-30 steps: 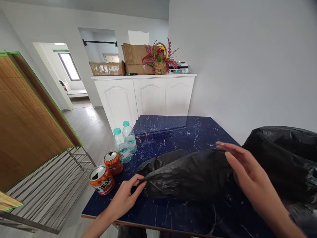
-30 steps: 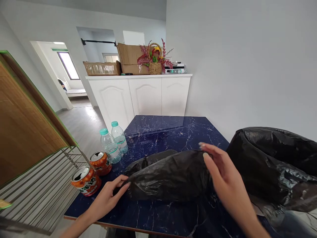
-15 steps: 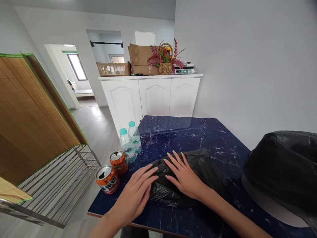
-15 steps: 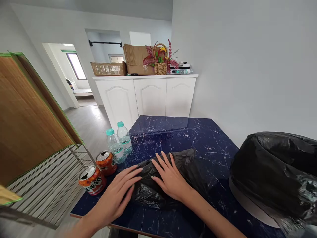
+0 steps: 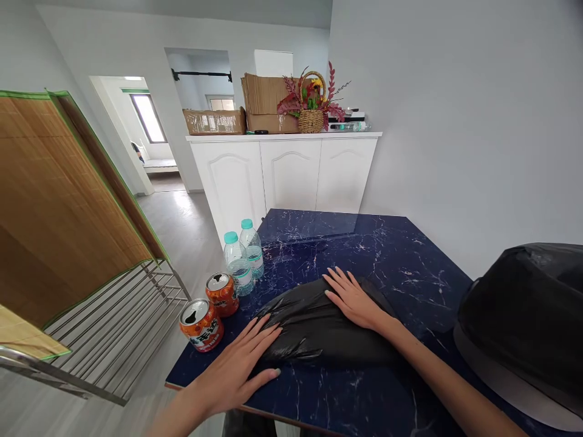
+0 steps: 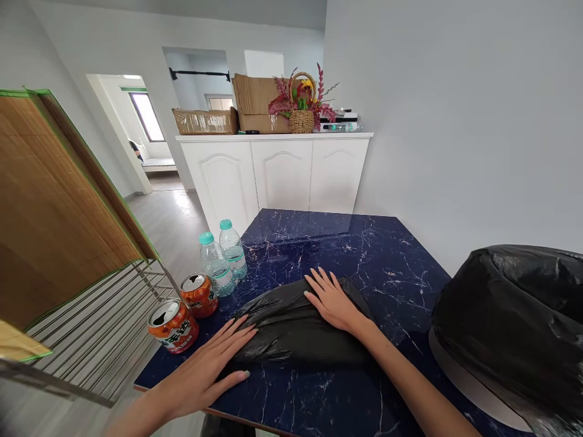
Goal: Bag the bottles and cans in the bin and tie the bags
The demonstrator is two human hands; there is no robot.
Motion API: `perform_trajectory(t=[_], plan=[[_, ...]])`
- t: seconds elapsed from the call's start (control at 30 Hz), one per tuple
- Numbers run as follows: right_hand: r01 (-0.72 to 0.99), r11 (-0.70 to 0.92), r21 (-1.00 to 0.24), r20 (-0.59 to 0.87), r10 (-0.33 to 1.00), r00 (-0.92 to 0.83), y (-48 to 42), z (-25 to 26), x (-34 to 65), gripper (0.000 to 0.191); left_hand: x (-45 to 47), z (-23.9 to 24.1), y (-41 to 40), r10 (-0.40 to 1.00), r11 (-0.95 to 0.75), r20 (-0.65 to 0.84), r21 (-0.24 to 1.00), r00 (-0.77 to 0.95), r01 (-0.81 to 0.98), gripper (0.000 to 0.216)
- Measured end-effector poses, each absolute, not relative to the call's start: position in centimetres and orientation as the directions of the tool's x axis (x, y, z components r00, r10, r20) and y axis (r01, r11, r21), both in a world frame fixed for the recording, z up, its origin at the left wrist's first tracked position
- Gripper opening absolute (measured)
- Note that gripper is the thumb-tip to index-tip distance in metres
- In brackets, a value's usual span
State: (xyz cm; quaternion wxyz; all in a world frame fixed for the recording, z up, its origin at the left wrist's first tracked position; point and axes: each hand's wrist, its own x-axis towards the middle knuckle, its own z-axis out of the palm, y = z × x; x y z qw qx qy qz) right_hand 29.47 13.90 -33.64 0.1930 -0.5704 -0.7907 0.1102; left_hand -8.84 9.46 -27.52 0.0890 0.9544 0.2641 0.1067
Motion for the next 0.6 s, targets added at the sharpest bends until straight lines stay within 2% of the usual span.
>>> perform_trajectory(t=[0.23, 0.37, 0.43, 0.53, 0.6], plan=[[0.842, 0.289, -0.455, 0.172, 0.957, -0.235, 10.0, -31.4, 30.3, 0.068, -11.8, -27.4, 7.5, 0.542, -0.836, 0.175, 0.207, 0.822, 0.508, 0.077], [0.794, 0.375, -0.479, 0.16, 0.926, -0.341, 4.6, -28.6, 27.8, 0.067, -13.4, -27.8, 6.7, 0.547, -0.83, 0.263, 0.29, 0.794, 0.476, 0.08], [0.75, 0.436, -0.497, 0.147, 0.895, -0.422, 2.0, -27.8, 26.1, 0.07, -13.7, -27.9, 6.6, 0.564, -0.815, 0.286, 0.345, 0.775, 0.466, 0.073], [0.687, 0.495, -0.532, 0.13, 0.85, -0.511, -0.8, -27.8, 23.0, 0.08, -13.6, -27.6, 6.1, 0.57, -0.801, 0.303, 0.411, 0.764, 0.436, 0.047], [0.65, 0.52, -0.554, 0.123, 0.823, -0.554, -1.6, -28.3, 20.6, 0.089, -12.9, -26.7, 5.5, 0.577, -0.794, 0.322, 0.438, 0.75, 0.423, 0.037]])
